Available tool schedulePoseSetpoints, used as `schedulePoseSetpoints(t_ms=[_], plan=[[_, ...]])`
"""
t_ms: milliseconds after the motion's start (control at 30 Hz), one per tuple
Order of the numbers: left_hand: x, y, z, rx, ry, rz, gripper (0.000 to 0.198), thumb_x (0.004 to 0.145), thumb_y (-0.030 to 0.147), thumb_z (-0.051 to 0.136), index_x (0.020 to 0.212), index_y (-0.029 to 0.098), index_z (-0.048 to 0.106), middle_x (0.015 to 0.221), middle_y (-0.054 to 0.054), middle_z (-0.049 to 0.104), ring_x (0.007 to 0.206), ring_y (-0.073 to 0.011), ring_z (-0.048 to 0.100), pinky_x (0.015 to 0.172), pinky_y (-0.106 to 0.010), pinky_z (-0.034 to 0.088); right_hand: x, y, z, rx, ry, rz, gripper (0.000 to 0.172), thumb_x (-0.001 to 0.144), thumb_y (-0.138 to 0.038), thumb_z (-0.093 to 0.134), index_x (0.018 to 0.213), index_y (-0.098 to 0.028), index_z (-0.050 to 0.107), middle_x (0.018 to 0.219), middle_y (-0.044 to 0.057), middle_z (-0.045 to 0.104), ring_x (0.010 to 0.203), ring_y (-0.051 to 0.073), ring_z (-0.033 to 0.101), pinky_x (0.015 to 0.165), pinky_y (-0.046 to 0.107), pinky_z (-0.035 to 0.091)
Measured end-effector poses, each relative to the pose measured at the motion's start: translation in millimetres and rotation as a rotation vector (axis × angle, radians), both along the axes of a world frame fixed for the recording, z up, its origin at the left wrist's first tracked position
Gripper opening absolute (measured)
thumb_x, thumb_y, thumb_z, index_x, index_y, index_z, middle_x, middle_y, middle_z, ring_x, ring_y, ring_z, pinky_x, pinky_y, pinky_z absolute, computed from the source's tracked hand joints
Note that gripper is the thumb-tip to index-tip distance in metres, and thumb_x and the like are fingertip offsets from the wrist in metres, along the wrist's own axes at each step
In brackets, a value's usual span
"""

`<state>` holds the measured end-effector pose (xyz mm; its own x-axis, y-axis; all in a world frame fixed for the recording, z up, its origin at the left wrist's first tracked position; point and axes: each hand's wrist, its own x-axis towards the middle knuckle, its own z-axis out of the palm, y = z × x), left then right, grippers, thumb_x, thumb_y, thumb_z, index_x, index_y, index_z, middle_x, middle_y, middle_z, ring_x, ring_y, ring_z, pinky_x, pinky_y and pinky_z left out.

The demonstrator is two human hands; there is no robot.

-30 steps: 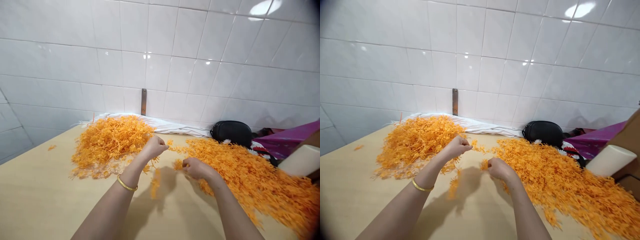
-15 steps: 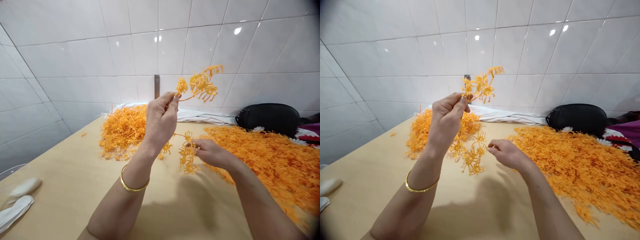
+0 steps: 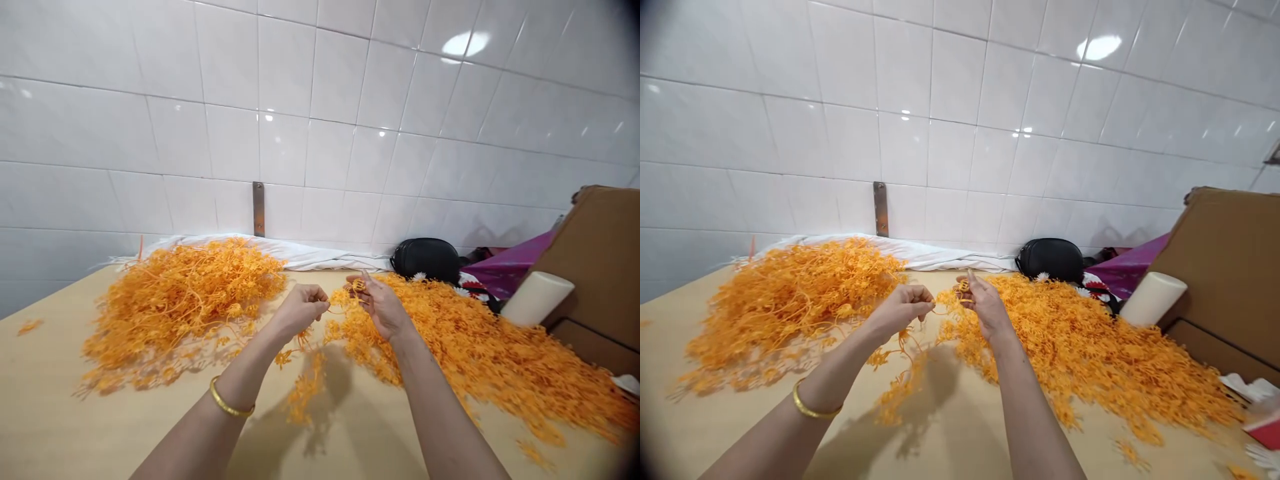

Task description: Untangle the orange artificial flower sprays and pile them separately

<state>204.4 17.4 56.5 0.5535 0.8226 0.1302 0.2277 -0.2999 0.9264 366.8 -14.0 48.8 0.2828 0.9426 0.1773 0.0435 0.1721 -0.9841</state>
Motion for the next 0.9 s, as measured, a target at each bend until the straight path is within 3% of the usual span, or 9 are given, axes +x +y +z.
schedulePoseSetpoints(t_ms=[200,400,500,667,833,900], plan=[[0,5,-5.3,0.116,0.0,0.04,0.013,0.061,0.026,0.052,0.06,0.013,0.051,0.045,0.007,0.034,0.041,-0.0039,0.029,0.039,-0.017,0.021,-12,-13,11.5,-0.074,0.017,0.165,0.062,0.069,-0.065,0.031,0.085,-0.013,0.06,0.085,0.01,0.058,0.072,0.015,0.054,0.06,0.024,0.041],[0,2,-7.1,0.377,0.236,0.135,0.023,0.069,0.03,0.046,0.074,0.016,0.064,0.051,0.002,0.05,0.049,-0.0089,0.042,0.047,-0.02,0.029,-6,-15,8.6,-0.051,-0.246,0.303,0.034,0.062,-0.044,0.06,0.079,-0.015,0.06,0.07,0.001,0.054,0.067,0.012,0.049,0.063,0.024,0.036],[1,-1,-6.2,0.506,0.343,0.193,0.024,0.071,0.028,0.044,0.074,0.018,0.065,0.062,-0.002,0.059,0.059,-0.012,0.048,0.053,-0.022,0.032,-4,-12,5.5,-0.022,-0.317,0.27,0.028,0.062,-0.038,0.06,0.078,-0.016,0.06,0.068,0.0,0.054,0.067,0.012,0.048,0.065,0.025,0.036],[3,-3,-7.4,0.613,0.482,0.208,0.025,0.074,0.029,0.042,0.07,0.017,0.064,0.067,-0.006,0.061,0.063,-0.0152,0.051,0.055,-0.024,0.031,-2,-6,3.2,0.079,-0.407,0.153,0.022,0.066,-0.035,0.054,0.072,-0.015,0.059,0.069,0.001,0.055,0.067,0.013,0.048,0.065,0.025,0.037],[3,-2,-10.4,0.689,0.508,0.225,0.024,0.075,0.025,0.041,0.072,0.018,0.063,0.069,-0.006,0.06,0.065,-0.0154,0.051,0.057,-0.025,0.031,-4,-7,4.7,0.138,-0.491,0.067,0.03,0.074,-0.042,0.043,0.072,-0.016,0.057,0.068,0.0,0.052,0.066,0.012,0.046,0.06,0.024,0.035],[3,-2,-11.4,0.704,0.517,0.224,0.024,0.075,0.025,0.04,0.07,0.017,0.062,0.068,-0.006,0.059,0.064,-0.0148,0.05,0.058,-0.024,0.032,-6,-8,4.0,0.101,-0.483,0.117,0.031,0.072,-0.045,0.045,0.067,-0.015,0.055,0.063,-0.001,0.048,0.061,0.011,0.043,0.056,0.023,0.033]])
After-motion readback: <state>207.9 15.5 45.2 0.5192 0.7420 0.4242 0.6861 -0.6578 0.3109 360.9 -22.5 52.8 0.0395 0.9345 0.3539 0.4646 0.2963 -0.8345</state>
